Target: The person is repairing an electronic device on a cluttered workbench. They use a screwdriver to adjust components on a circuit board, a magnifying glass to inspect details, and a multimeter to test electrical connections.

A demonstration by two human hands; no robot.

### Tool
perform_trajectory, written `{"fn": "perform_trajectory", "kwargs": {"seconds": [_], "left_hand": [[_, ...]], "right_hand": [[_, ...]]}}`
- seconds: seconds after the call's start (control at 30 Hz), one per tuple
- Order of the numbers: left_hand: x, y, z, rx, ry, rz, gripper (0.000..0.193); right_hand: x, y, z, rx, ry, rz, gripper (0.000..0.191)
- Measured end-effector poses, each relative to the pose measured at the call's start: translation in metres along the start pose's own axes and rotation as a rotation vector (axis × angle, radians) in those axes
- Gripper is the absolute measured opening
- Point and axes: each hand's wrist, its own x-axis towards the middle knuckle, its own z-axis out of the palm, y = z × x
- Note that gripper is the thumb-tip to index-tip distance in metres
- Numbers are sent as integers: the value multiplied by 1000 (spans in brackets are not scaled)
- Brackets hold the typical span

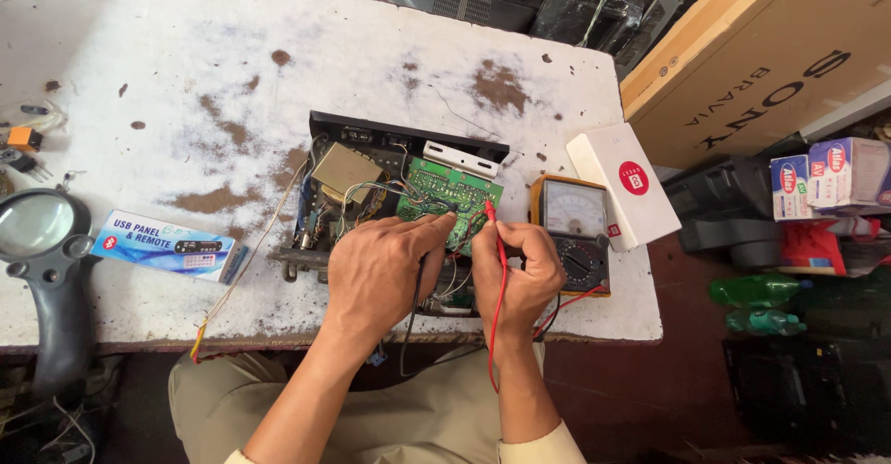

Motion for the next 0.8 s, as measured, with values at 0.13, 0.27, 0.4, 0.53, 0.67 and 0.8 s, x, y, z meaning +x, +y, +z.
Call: {"fn": "perform_trajectory", "kwargs": {"seconds": [0.13,0.27,0.4,0.53,0.67,0.8], "left_hand": [[0,0,0,1,-4,1,27],[0,0,0,1,-13,1,26],[1,0,-1,-9,-13,8,26],[0,0,0,-12,-6,15,27],[0,-1,1,-17,-2,23,27],[0,-2,2,-22,9,35,27]], "right_hand": [[0,0,0,7,2,-3,14],[1,1,0,8,-6,-12,14],[1,0,1,2,-8,0,13],[1,-1,0,19,-15,-23,12],[1,-1,0,1,-20,-10,12],[1,0,0,24,-21,3,11]]}}
